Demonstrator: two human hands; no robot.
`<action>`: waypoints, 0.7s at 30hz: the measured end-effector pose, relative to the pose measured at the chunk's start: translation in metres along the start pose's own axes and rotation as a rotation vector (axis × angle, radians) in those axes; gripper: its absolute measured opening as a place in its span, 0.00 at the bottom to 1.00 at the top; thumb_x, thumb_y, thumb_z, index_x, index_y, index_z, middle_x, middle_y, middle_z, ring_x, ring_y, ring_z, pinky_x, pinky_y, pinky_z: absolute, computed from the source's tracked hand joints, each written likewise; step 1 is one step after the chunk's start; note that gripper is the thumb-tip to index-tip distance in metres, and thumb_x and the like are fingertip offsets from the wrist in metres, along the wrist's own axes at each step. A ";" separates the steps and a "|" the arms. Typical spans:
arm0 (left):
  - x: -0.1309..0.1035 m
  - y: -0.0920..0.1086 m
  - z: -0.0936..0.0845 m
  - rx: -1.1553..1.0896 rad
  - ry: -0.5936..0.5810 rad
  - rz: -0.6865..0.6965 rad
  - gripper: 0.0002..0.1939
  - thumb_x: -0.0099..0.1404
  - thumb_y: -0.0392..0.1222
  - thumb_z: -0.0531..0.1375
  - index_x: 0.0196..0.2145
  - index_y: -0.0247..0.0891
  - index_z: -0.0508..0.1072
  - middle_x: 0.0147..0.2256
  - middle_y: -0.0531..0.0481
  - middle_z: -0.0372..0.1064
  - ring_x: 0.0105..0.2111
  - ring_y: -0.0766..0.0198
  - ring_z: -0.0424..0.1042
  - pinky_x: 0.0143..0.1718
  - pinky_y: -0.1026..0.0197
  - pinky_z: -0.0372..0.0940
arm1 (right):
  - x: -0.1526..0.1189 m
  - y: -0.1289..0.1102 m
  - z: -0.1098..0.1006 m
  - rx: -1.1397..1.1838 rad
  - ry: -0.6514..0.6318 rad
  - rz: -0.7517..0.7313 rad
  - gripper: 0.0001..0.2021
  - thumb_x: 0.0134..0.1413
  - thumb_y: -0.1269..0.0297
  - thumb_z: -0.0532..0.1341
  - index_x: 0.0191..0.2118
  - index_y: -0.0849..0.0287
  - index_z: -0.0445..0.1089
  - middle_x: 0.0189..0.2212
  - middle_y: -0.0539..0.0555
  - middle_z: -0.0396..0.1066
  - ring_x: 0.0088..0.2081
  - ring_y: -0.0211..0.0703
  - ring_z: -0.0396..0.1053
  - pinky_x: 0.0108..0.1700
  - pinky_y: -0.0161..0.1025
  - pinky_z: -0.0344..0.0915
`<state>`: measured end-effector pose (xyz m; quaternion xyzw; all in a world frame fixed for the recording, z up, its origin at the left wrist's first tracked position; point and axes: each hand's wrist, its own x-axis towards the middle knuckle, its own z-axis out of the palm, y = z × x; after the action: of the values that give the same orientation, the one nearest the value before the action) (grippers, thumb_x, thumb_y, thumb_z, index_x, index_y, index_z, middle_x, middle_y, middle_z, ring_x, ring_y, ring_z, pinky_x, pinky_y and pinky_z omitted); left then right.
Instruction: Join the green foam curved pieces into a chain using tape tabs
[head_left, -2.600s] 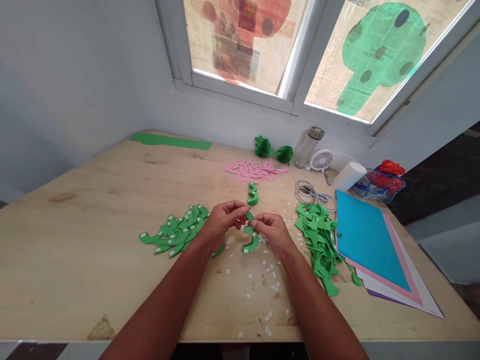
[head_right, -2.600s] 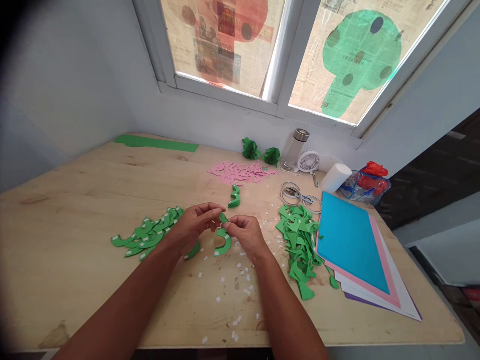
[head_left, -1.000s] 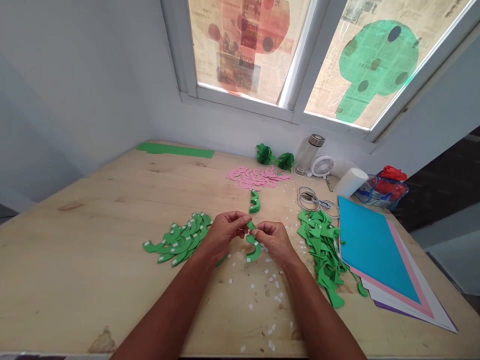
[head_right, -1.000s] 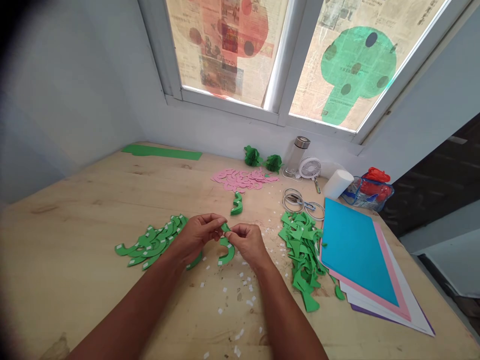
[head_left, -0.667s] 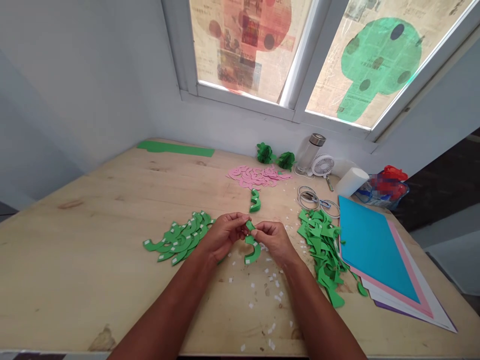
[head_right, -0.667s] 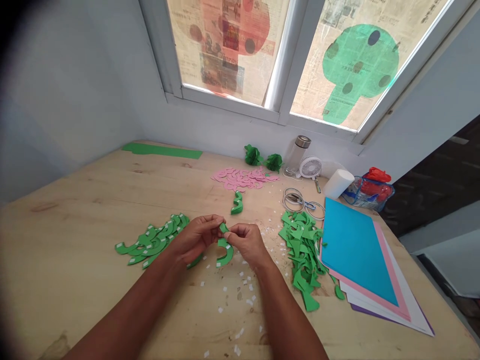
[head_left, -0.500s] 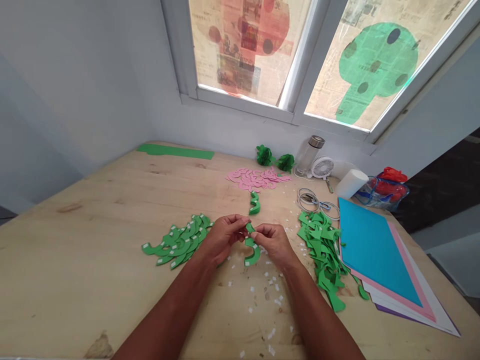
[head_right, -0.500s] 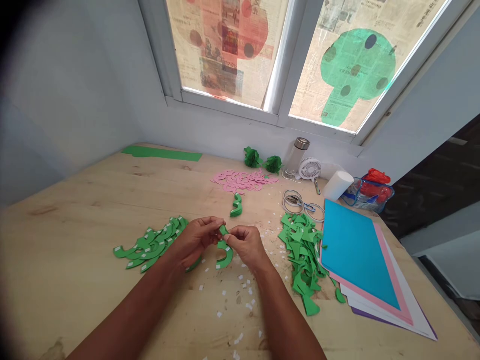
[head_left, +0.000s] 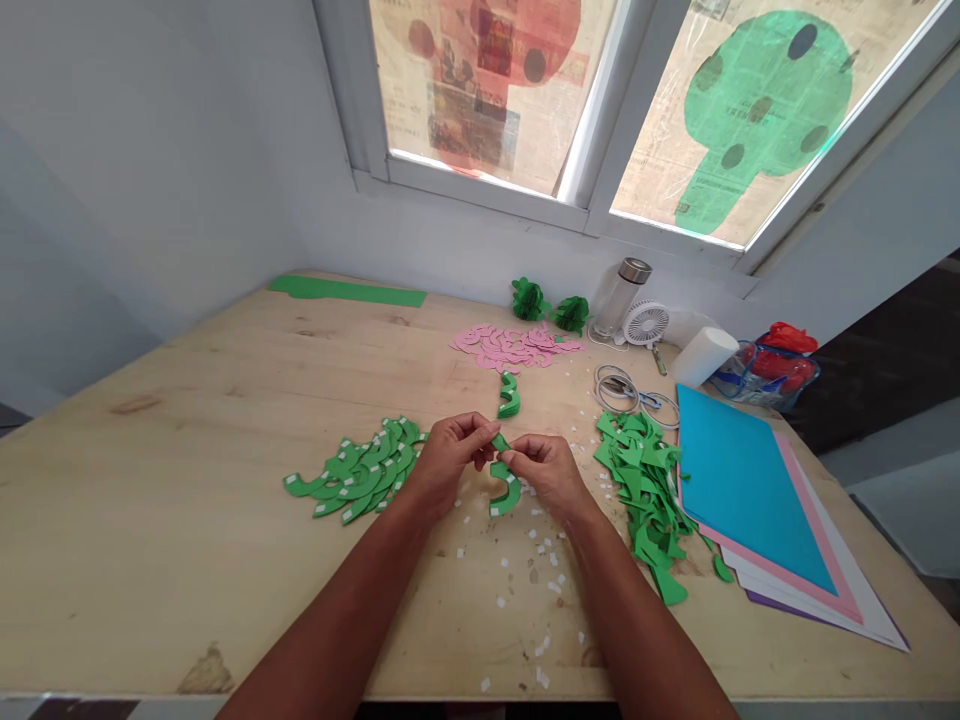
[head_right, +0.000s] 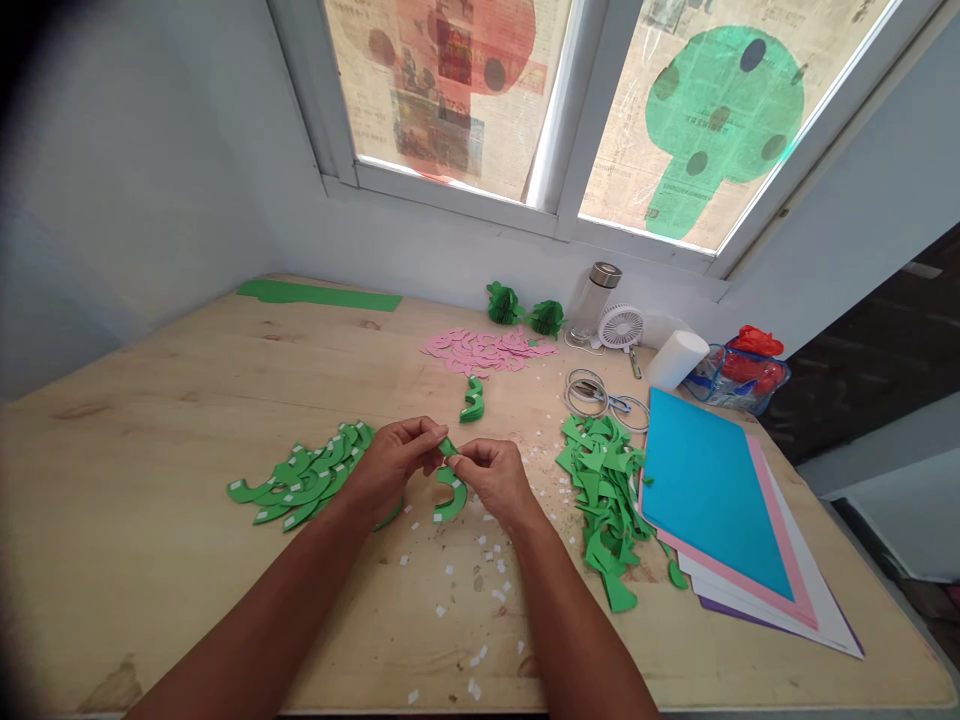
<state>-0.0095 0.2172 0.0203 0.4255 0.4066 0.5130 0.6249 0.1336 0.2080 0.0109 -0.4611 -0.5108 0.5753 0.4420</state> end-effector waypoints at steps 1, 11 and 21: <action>0.000 0.000 0.000 -0.013 0.000 0.002 0.14 0.49 0.45 0.66 0.17 0.35 0.68 0.16 0.54 0.62 0.18 0.71 0.59 0.20 0.67 0.54 | 0.000 -0.001 0.000 0.011 -0.004 0.008 0.09 0.39 0.61 0.66 0.22 0.63 0.73 0.19 0.48 0.68 0.21 0.32 0.58 0.24 0.31 0.53; 0.000 0.000 0.002 -0.108 -0.022 -0.148 0.17 0.53 0.53 0.63 0.28 0.34 0.73 0.23 0.50 0.69 0.21 0.69 0.64 0.19 0.67 0.55 | 0.001 0.000 -0.001 0.160 0.106 0.005 0.08 0.37 0.62 0.66 0.21 0.62 0.72 0.16 0.46 0.66 0.20 0.32 0.57 0.24 0.31 0.53; 0.000 -0.005 0.004 0.127 -0.147 -0.140 0.12 0.50 0.47 0.66 0.24 0.35 0.72 0.23 0.50 0.71 0.22 0.67 0.65 0.22 0.66 0.57 | 0.004 -0.004 -0.004 0.133 0.294 -0.057 0.10 0.37 0.59 0.66 0.23 0.62 0.72 0.17 0.47 0.66 0.21 0.33 0.58 0.26 0.32 0.55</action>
<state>-0.0046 0.2158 0.0166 0.4714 0.4198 0.4089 0.6591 0.1372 0.2127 0.0142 -0.4954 -0.4143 0.5216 0.5576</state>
